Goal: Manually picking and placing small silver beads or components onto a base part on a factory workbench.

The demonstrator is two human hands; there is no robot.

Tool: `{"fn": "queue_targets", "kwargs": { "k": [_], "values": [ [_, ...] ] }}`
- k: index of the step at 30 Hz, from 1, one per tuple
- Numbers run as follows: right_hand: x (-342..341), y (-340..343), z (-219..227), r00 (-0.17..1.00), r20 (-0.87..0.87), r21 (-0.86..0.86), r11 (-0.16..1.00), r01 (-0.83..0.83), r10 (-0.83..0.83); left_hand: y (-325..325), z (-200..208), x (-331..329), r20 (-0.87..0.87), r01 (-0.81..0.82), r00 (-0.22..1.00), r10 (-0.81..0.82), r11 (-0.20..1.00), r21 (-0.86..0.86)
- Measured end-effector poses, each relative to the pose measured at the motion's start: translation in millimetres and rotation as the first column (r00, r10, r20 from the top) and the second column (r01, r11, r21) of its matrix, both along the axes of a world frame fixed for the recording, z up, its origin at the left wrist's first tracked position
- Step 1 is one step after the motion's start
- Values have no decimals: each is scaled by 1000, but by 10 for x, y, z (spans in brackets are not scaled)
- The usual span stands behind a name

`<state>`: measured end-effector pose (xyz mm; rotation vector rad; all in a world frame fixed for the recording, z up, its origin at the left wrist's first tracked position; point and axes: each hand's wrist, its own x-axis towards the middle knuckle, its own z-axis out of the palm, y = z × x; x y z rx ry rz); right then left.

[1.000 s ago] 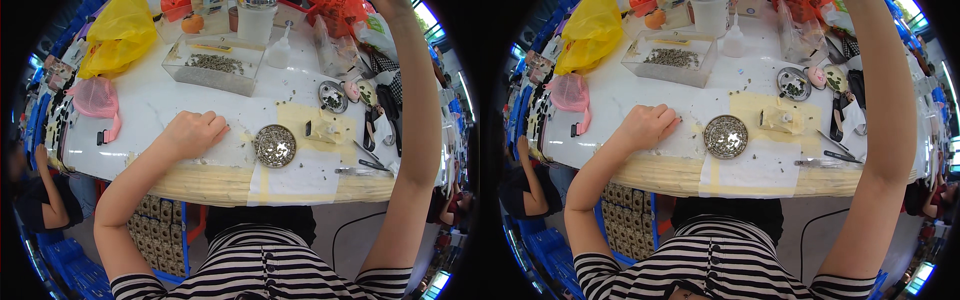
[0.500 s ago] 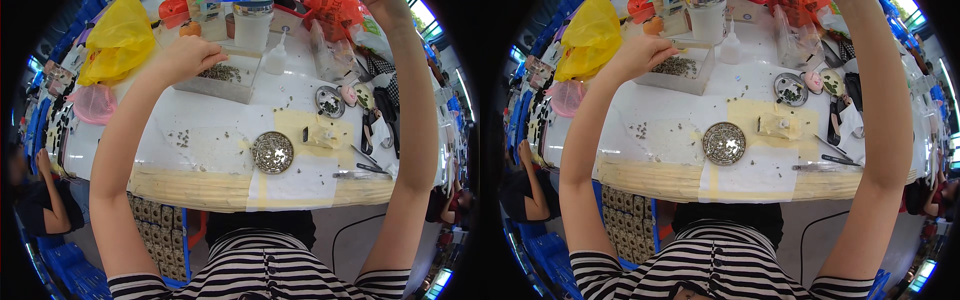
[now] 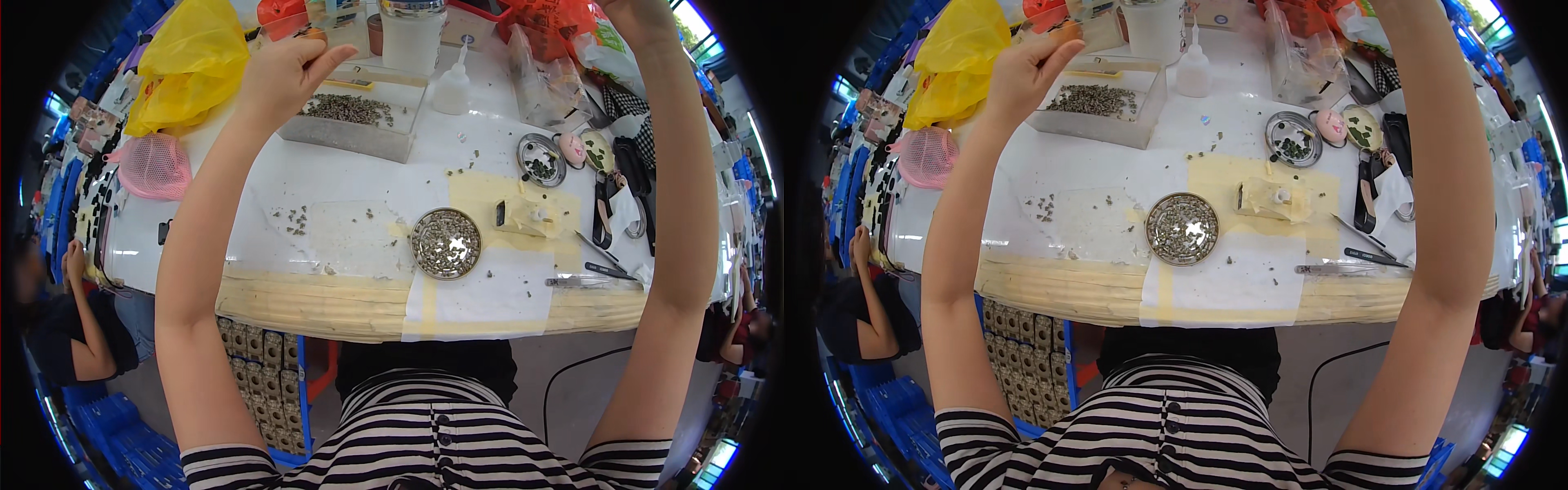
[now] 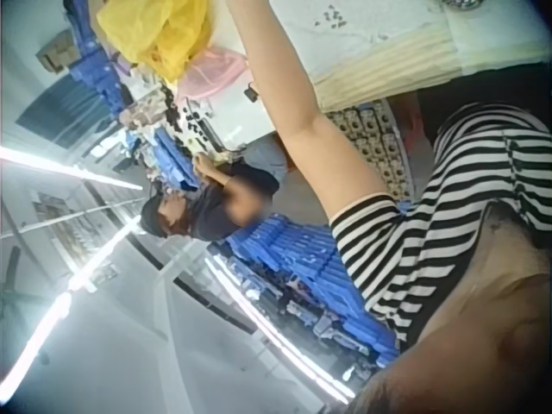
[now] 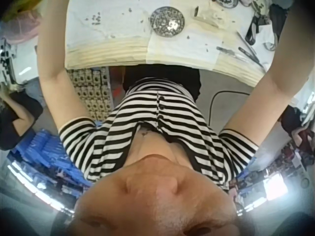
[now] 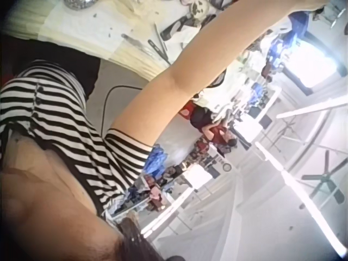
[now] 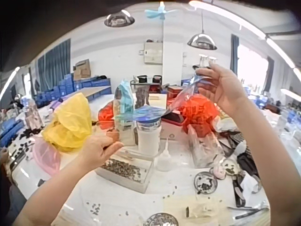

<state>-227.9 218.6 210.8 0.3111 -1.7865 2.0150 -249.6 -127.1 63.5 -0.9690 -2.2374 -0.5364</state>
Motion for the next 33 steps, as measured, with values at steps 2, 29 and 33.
{"fn": "queue_targets", "kwargs": {
  "k": [2, 29, 33],
  "values": [
    [15, 19, 3, 1000, -1, 6, 1000, -5, 5, -68, 37, 237, 84, 3, 996, -20, 981, 195],
    [60, 12, -52, 1000, -4, 29, 1000, -10, 10, -208, -509, 1567, 447, 392, 830, -333, 919, -44],
    [47, -8, -83, 999, 10, 16, 999, -32, 32, -394, -449, 1652, 405, 373, 872, -275, 909, -185]
  ]
}}
